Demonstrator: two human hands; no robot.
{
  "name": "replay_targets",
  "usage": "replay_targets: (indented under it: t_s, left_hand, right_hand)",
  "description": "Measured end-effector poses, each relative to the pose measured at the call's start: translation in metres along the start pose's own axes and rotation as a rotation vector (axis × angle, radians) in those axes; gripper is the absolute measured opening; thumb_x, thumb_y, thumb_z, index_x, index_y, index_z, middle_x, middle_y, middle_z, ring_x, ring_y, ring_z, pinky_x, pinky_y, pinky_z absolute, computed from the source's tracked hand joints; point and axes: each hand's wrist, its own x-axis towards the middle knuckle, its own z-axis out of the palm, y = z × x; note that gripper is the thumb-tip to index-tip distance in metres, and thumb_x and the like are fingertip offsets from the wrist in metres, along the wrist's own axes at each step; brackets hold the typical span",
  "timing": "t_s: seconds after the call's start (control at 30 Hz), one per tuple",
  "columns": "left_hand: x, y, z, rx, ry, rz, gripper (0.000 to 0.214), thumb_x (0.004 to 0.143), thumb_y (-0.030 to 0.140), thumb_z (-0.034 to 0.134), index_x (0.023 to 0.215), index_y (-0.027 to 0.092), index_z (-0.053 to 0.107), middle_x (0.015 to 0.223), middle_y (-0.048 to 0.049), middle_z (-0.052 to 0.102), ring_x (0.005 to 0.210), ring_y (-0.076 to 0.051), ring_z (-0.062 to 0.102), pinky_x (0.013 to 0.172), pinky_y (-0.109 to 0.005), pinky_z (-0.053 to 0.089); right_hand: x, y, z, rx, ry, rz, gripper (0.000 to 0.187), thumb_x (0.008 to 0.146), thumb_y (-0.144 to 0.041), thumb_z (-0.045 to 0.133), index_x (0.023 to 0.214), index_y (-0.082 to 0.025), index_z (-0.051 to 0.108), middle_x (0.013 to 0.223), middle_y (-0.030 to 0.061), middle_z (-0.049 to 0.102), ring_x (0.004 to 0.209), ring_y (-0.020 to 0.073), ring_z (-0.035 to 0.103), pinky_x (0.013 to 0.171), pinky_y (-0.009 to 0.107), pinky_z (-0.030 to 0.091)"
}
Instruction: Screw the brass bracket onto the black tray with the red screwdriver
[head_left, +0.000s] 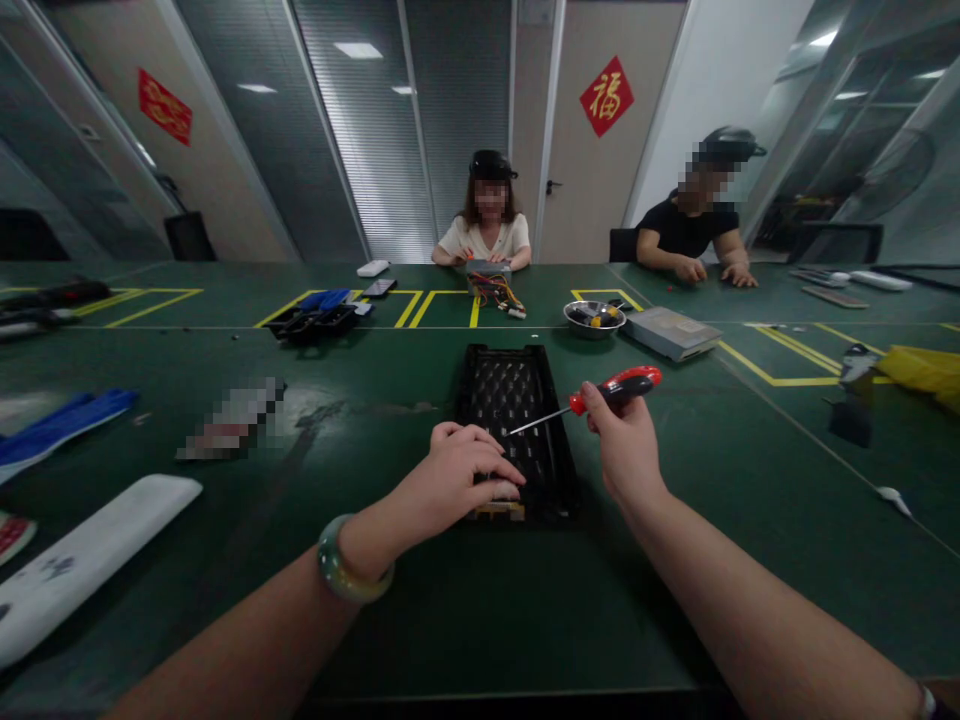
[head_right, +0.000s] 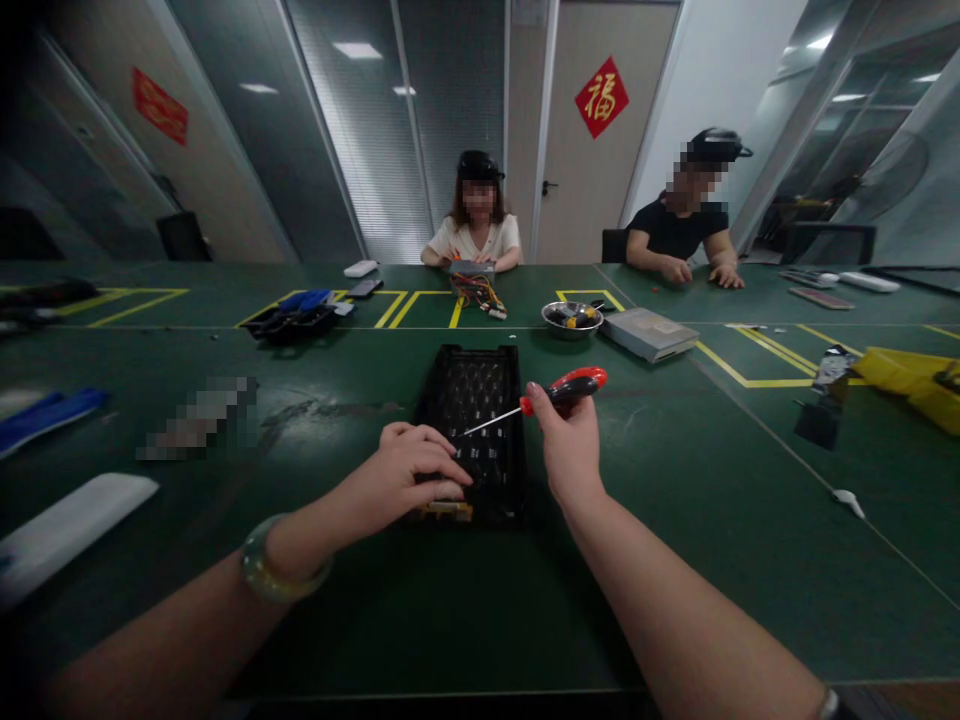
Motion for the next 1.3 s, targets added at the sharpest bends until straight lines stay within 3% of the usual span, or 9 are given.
replay_targets:
  t_s: [0.33,0.73,1.3]
  left_hand:
    - [0.012,0.012,0.007,-0.011,-0.068,0.05,0.011,0.081,0.039,0.071,0.089,0.037,0.078,0.094,0.0001,0.073,0.106,-0.026,0.052,0.104,-0.043,0.012]
    - [0.013,0.012,0.012,-0.049,0.016,0.081,0.009,0.076,0.038,0.076,0.085,0.039,0.078,0.092,0.0007,0.074,0.101,-0.026,0.055,0.095,-0.041,0.019]
    - [0.01,0.017,0.01,0.099,-0.056,0.073,0.01,0.081,0.031,0.075,0.09,0.036,0.076,0.098,0.005,0.072,0.103,-0.019,0.054,0.092,-0.036,0.019]
  right_hand:
    - [-0.004,-0.011,-0.002,-0.06,-0.076,-0.113,0.032,0.077,-0.043,0.076,0.089,-0.022,0.055,0.077,-0.0039,0.055,0.072,0.0135,0.051,0.067,0.029,0.043]
    - [-0.002,-0.015,-0.004,-0.02,-0.072,-0.06,0.033,0.074,-0.042,0.078,0.088,-0.021,0.056,0.074,-0.0055,0.054,0.066,0.0127,0.048,0.064,0.027,0.041]
    - [-0.003,-0.018,-0.004,-0.053,-0.064,-0.045,0.036,0.075,-0.045,0.078,0.089,-0.02,0.055,0.078,-0.0032,0.057,0.071,0.0144,0.053,0.064,0.029,0.043]
